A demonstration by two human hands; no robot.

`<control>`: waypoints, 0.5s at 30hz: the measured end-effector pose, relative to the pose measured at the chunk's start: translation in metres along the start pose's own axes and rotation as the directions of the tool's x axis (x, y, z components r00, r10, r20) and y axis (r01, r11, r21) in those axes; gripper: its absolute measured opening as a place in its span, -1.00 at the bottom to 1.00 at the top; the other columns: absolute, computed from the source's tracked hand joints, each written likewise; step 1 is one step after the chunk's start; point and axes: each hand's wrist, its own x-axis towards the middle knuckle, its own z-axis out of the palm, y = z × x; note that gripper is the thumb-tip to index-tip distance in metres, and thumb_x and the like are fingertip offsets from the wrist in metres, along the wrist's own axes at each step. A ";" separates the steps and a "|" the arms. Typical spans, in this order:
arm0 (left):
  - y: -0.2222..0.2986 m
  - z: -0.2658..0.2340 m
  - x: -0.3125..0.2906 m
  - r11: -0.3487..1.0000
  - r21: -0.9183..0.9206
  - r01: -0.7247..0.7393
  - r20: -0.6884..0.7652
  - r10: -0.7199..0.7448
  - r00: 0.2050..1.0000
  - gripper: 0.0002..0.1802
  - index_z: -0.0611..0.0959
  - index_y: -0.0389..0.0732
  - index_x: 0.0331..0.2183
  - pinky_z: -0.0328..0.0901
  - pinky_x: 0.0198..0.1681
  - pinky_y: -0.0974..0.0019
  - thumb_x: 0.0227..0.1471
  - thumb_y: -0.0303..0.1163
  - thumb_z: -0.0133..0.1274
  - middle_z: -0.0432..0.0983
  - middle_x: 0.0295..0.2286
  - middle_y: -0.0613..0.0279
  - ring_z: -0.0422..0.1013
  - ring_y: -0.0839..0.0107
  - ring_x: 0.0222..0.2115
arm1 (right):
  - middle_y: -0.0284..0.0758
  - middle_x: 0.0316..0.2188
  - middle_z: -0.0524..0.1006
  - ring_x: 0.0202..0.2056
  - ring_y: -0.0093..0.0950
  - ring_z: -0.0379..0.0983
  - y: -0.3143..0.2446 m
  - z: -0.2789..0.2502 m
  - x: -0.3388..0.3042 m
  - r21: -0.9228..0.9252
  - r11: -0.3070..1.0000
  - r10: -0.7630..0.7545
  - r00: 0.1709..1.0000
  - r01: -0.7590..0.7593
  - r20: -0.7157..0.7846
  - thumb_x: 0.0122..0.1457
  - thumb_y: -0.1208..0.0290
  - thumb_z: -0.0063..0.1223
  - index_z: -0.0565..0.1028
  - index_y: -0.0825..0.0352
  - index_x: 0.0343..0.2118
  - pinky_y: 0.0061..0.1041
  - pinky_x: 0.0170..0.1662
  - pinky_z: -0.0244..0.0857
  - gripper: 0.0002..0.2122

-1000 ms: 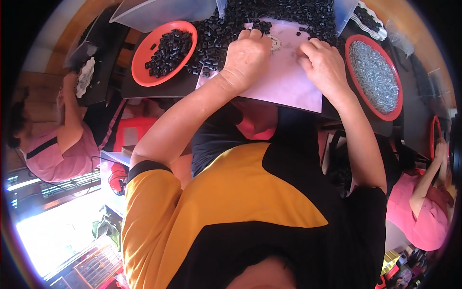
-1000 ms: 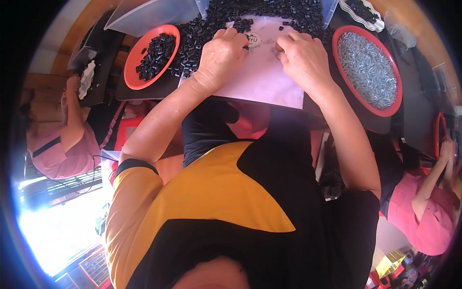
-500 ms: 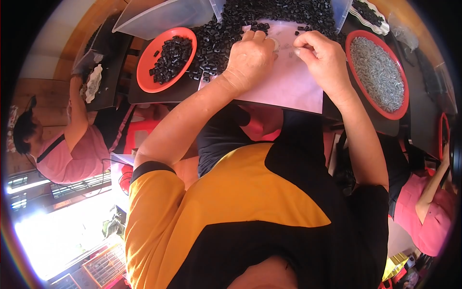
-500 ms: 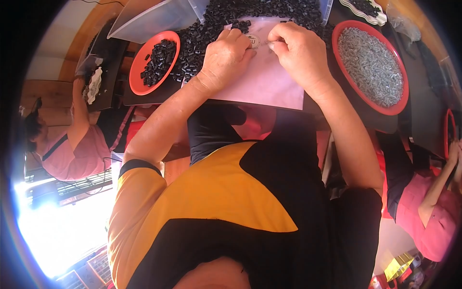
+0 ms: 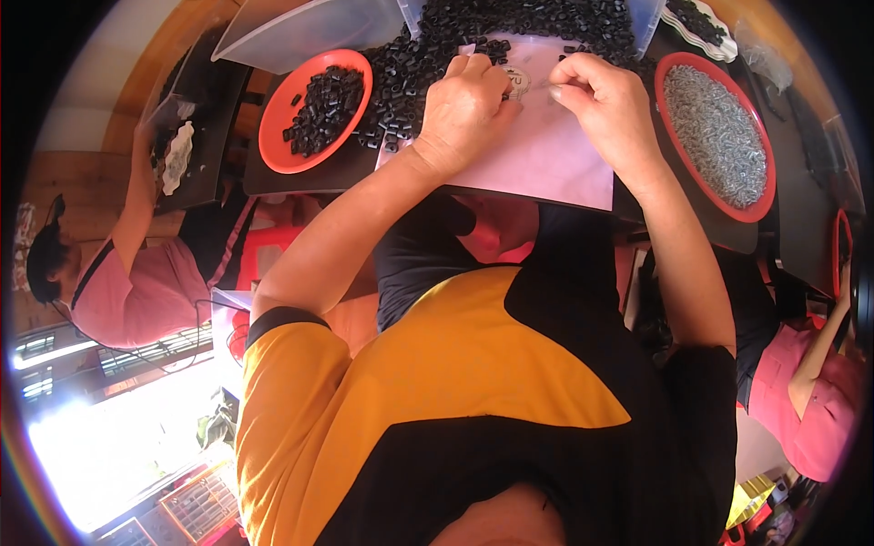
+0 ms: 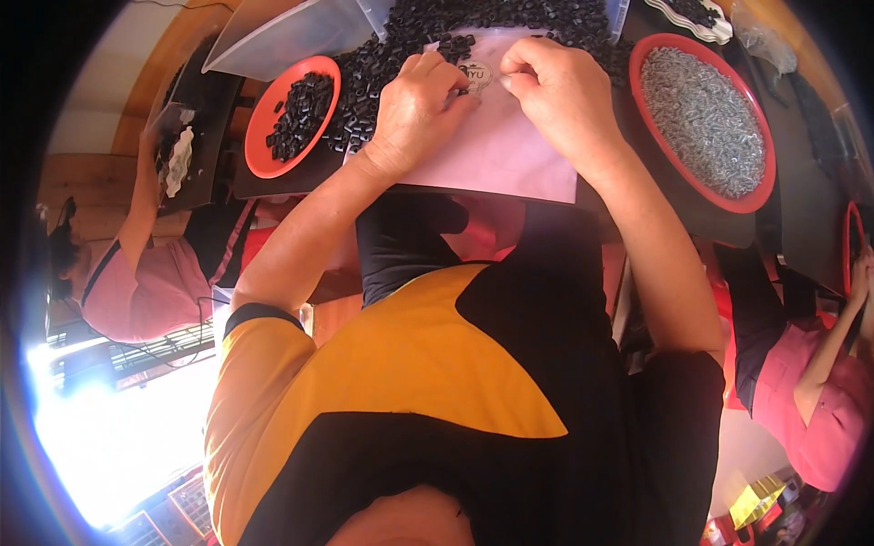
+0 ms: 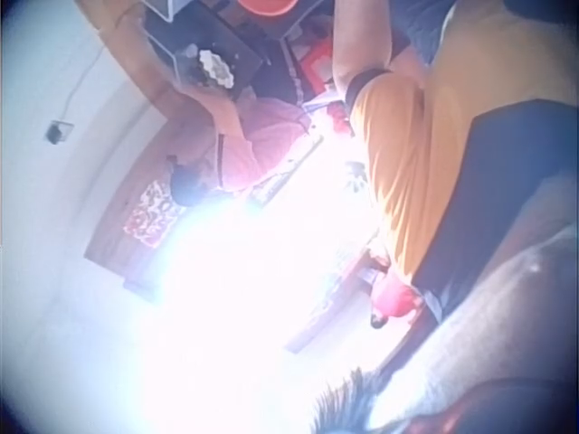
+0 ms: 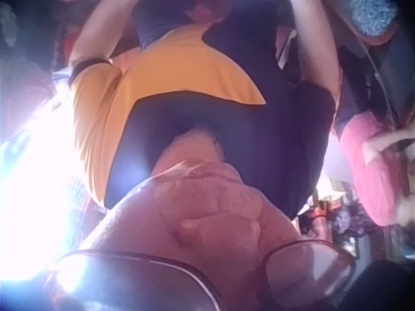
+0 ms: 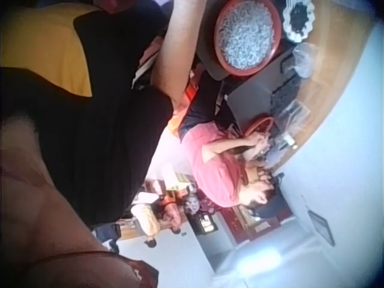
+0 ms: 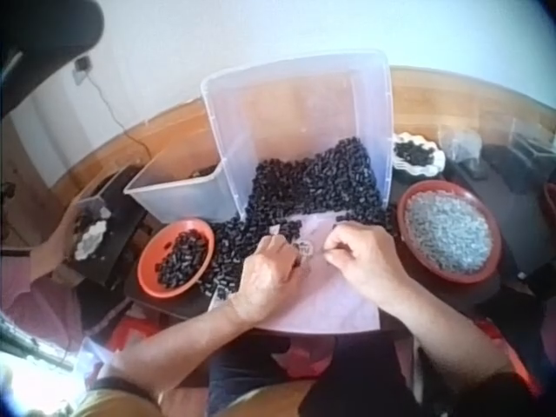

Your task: The person assembles small components by picking up plastic pieces and inserting small pins into them by hand.

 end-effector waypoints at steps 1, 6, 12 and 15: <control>0.003 0.000 0.001 1.000 0.016 0.015 -0.002 -0.015 1.000 -0.88 0.60 -0.22 -0.50 0.39 -0.33 0.17 -0.19 -0.42 0.18 0.44 -0.48 0.19 0.42 0.15 -0.34 | -0.35 -0.51 0.58 -0.47 -0.36 0.52 -0.001 0.001 0.001 -0.012 1.000 -0.019 1.000 0.019 0.001 -0.02 0.49 0.15 0.54 0.26 -0.44 -0.42 -0.38 0.35 -0.93; -0.003 0.018 0.012 0.969 0.221 -0.108 0.057 0.098 0.994 -0.88 0.57 -0.21 -0.55 0.42 -0.35 0.17 -0.17 -0.38 0.12 0.44 -0.47 0.16 0.42 0.13 -0.34 | -0.35 -0.51 0.58 -0.48 -0.36 0.52 -0.005 0.006 0.003 0.026 0.999 -0.020 1.000 0.020 -0.024 -0.02 0.49 0.14 0.54 0.26 -0.45 -0.42 -0.38 0.34 -0.94; -0.006 0.012 0.018 0.995 0.000 -0.103 0.024 0.103 0.994 -0.89 0.58 -0.26 -0.55 0.38 -0.40 0.20 -0.16 -0.43 0.13 0.48 -0.53 0.17 0.43 0.15 -0.47 | -0.32 -0.50 0.59 -0.49 -0.43 0.51 0.002 0.007 0.002 0.089 0.995 0.042 0.998 -0.037 -0.048 0.01 0.49 0.14 0.57 0.27 -0.41 -0.46 -0.37 0.34 -0.93; 0.006 -0.007 0.028 0.655 -0.611 0.444 0.279 -0.347 0.895 -0.84 0.61 -0.32 -0.52 0.24 -0.51 0.38 -0.07 -0.40 0.15 0.50 -0.58 0.27 0.35 0.46 -0.60 | -0.34 -0.50 0.59 -0.49 -0.53 0.48 0.007 0.009 0.004 0.311 0.947 0.096 0.995 -0.082 -0.028 0.05 0.48 0.14 0.58 0.33 -0.37 -0.53 -0.36 0.33 -0.90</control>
